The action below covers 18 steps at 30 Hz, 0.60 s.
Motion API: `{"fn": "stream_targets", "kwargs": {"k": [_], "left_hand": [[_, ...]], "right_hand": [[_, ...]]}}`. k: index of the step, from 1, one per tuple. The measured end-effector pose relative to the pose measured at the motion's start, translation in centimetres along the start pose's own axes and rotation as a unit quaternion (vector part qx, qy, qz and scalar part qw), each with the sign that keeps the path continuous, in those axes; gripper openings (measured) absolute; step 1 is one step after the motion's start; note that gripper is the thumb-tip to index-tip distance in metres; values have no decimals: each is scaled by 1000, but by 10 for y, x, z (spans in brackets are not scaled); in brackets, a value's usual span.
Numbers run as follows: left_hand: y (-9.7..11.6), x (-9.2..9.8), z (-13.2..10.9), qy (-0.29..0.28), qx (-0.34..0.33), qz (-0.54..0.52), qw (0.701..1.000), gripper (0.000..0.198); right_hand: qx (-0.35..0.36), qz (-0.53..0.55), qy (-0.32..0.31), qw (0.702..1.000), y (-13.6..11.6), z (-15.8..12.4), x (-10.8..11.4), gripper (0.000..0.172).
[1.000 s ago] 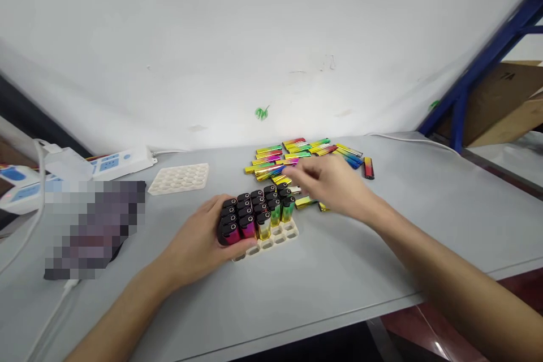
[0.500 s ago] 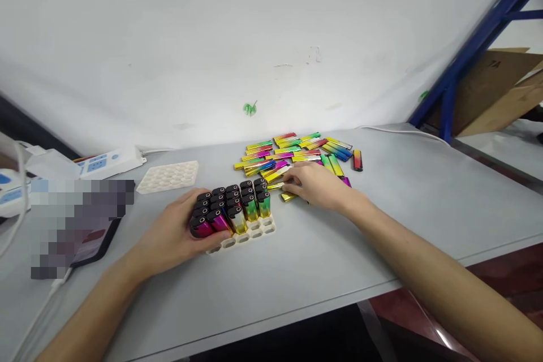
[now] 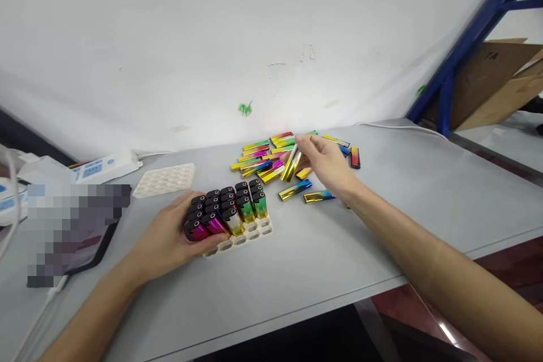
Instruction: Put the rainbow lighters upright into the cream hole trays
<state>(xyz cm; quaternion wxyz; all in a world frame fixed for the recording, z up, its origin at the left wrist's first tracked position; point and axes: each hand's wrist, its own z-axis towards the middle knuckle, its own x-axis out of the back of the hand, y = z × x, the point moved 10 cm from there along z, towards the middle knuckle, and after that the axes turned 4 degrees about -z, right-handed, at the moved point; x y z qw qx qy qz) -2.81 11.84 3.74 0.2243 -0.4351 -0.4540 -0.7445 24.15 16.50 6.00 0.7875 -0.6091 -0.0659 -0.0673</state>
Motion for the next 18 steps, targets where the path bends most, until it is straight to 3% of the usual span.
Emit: {"fn": "stream_targets", "kwargs": {"k": [4,9,12,18], "left_hand": [[2,0,0,-4,-1,4,1000,43],[2,-1,1,-9,-1,7,1000,47],[-1,-1,1,-3,0,6,1000,50],[-1,-4,0,-10,-1,2,1000,46]], "right_hand": [[-60,167,55,983,9,2,13,43],[-104,217,84,967,19,2,21,22],[-105,198,56,973,18,1,14,19],[-124,167,-39,977,24,-6,-16,26]]}}
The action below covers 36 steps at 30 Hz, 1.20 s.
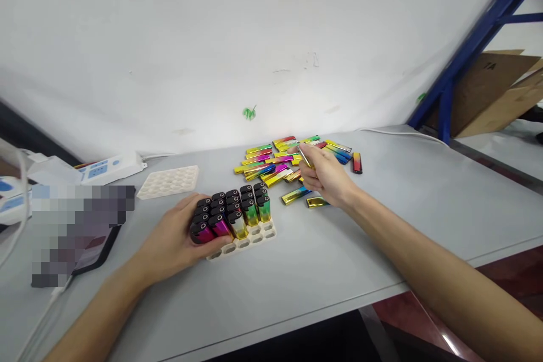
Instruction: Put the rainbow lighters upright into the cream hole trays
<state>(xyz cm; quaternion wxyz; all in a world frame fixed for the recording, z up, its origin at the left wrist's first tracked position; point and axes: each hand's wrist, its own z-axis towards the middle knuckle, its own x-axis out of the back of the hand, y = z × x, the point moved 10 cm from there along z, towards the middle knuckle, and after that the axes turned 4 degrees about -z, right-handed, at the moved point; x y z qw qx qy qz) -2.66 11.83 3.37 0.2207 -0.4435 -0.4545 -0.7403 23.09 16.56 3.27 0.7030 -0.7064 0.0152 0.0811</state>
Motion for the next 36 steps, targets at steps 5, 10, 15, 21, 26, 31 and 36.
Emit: {"fn": "stream_targets", "kwargs": {"k": [5,10,15,21,26,31,36], "left_hand": [[1,1,0,-2,7,-7,1000,44],[3,2,1,-1,4,-5,1000,44],[3,0,1,-3,3,-10,1000,44],[3,0,1,-7,3,-7,1000,43],[4,0,1,-7,6,-7,1000,45],[2,0,1,-6,5,-6,1000,47],[2,1,1,3,5,-11,1000,47]], "right_hand": [[-32,-36,-35,998,12,-2,-11,36],[-19,-50,4,999,12,1,-1,61],[-41,-3,29,999,14,3,4,56],[-51,26,21,998,13,2,2,51],[-41,26,28,998,12,1,2,54],[-38,22,21,999,13,0,0,60],[-51,14,26,998,15,0,2,54]]}}
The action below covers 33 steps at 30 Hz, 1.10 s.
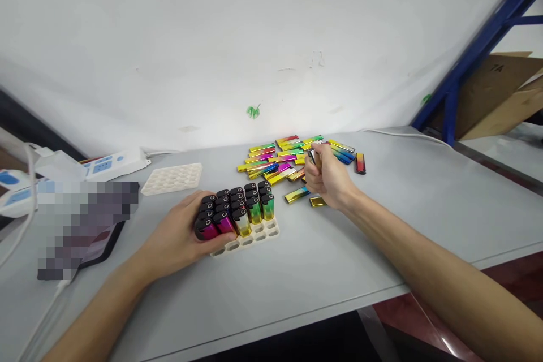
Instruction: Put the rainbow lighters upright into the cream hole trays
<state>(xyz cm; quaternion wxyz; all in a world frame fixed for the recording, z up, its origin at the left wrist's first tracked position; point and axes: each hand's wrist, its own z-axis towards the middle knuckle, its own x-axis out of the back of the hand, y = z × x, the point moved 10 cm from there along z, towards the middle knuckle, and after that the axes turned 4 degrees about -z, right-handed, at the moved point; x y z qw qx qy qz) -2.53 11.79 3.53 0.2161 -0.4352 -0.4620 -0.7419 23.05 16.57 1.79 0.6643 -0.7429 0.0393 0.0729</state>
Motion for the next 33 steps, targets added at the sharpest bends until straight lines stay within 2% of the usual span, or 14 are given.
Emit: {"fn": "stream_targets", "kwargs": {"k": [5,10,14,17,21,24,28,30,33], "left_hand": [[-1,-1,-1,-3,0,2,1000,48],[-3,-3,0,-14,7,-3,1000,48],[-5,-4,0,-22,21,-15,999,50],[-7,-6,-1,-29,29,-38,998,54],[-11,-8,-2,-30,42,-69,996,63],[-13,-10,-2,-35,51,-76,995,67],[-9,-11,-2,-41,43,-83,995,64],[-8,-11,-1,-42,40,-83,995,60],[-7,-11,-1,-41,37,-79,995,59]], "right_hand": [[-5,-6,12,1000,2,-1,-1,49],[14,-61,9,998,3,-5,-8,54],[113,-144,-65,981,-15,-15,-25,54],[166,-205,-129,956,-28,-26,-37,42],[185,-238,-231,925,-33,-40,-54,32],[159,-257,-269,915,-24,-45,-61,31],[140,-246,-259,923,-11,-47,-66,25],[172,-265,-236,919,-11,-49,-69,24],[261,-329,-197,886,-17,-57,-75,20]]}}
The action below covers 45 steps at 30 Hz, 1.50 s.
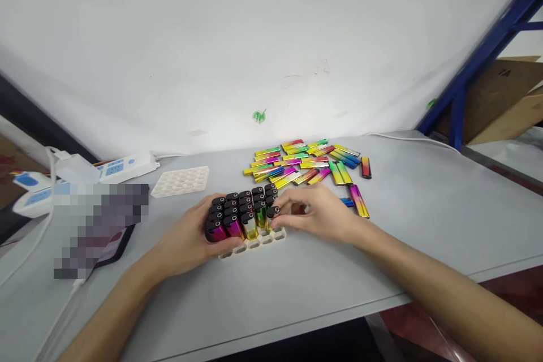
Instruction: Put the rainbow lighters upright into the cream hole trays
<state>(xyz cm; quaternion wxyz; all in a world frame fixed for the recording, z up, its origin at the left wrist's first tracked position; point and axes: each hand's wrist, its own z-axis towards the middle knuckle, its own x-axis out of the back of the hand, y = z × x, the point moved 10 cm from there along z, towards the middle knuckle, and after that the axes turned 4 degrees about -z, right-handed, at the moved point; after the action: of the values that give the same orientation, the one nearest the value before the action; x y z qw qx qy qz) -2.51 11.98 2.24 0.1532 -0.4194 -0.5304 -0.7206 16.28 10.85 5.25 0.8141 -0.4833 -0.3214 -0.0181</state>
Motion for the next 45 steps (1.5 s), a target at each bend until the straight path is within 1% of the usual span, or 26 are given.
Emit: {"fn": "stream_targets", "kwargs": {"k": [3,7,11,13,15,19,24,28,30,37,42,45], "left_hand": [[1,-1,0,-4,-4,-1,1000,58],[1,0,0,-2,0,-1,1000,57],[0,0,0,0,5,-4,1000,59],[-1,0,0,1,4,-2,1000,61],[-2,0,0,0,4,2,1000,62],[-2,-1,-1,-8,5,4,1000,57],[-1,-1,0,-9,9,2,1000,55],[-3,0,1,-4,6,14,1000,58],[-4,0,1,0,5,23,1000,58],[-1,2,0,7,-5,21,1000,59],[-4,1,0,0,1,15,1000,60],[-4,1,0,3,0,13,1000,58]], "right_hand": [[46,-73,24,996,-10,-2,-5,17],[71,-106,21,992,-16,-5,-13,20],[58,-140,26,988,-13,-4,-15,24],[47,-176,33,983,-11,-4,-15,27],[43,-227,41,972,-11,-4,-14,31],[54,-316,41,946,-17,-4,-13,36],[64,-368,24,927,-23,-3,-16,42],[44,-403,17,914,-18,-1,-20,41],[37,-410,13,911,-16,0,-21,42],[27,-390,15,920,-10,-1,-21,50],[30,-344,19,938,-14,-1,-16,65],[34,-310,17,950,-18,-2,-13,69]]}}
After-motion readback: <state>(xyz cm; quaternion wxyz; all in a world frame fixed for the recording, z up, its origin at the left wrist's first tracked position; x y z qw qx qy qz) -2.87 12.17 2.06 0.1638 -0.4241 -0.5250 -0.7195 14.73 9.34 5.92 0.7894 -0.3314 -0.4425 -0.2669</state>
